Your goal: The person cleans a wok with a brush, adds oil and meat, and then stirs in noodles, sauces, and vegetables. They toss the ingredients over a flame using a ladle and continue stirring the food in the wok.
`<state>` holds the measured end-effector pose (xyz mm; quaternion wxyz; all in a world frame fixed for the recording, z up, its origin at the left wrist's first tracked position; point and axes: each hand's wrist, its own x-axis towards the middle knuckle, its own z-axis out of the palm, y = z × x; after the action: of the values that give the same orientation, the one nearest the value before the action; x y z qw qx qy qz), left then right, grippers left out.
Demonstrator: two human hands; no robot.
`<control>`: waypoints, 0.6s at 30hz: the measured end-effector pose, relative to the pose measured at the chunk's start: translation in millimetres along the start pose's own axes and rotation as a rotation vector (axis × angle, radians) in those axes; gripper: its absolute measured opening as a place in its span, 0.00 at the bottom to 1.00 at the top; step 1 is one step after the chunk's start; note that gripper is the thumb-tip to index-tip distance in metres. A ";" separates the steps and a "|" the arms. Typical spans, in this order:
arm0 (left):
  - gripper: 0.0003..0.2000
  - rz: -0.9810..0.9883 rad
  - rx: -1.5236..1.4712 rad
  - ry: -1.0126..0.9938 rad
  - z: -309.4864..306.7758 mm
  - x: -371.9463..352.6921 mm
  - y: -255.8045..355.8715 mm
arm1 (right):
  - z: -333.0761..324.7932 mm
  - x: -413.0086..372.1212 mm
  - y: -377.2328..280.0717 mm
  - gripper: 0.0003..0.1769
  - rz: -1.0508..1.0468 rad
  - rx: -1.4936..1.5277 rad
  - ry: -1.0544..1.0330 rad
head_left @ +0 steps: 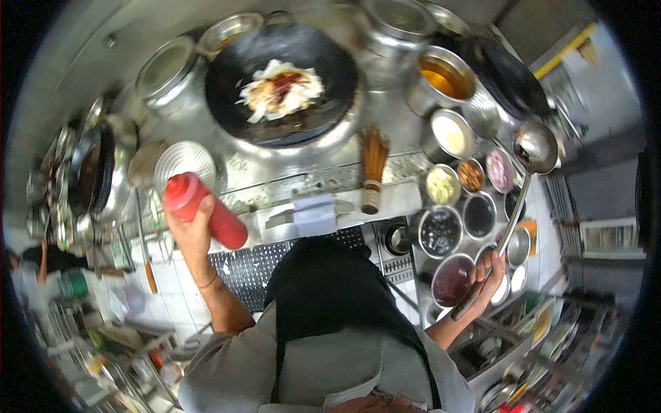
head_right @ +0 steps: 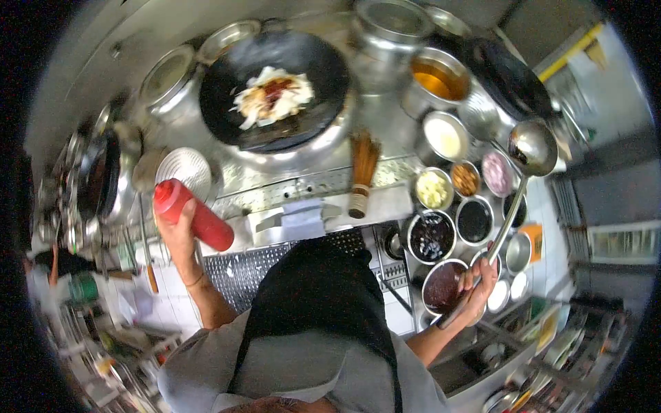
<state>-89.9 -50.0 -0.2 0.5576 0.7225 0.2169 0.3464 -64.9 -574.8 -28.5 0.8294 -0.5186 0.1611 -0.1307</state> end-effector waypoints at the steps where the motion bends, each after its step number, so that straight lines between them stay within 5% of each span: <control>1: 0.27 -0.015 -0.005 0.011 -4.7 -0.4 -1.6 | 17.4 1.9 1.2 0.22 0.015 -0.005 -0.070; 4: 0.28 -0.081 -0.019 0.052 -17.0 -4.0 -8.4 | 61.1 11.7 17.1 0.31 0.095 -0.053 -0.242; 10: 0.30 -0.102 0.051 0.142 -52.3 -11.4 -16.4 | 189.3 12.8 65.9 0.25 0.230 -0.349 -0.478; 14: 0.31 -0.138 0.009 0.212 -85.9 -19.5 -30.2 | 247.3 20.9 101.3 0.27 0.136 -0.523 -0.728; 18: 0.31 -0.145 0.099 0.302 -115.4 -27.3 -32.8 | 283.3 13.0 117.9 0.28 0.110 -0.608 -0.716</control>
<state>-191.5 15.9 -22.6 0.5059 0.6714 0.3665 0.3987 67.0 -297.5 -20.5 0.6492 -0.7410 -0.0768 0.1536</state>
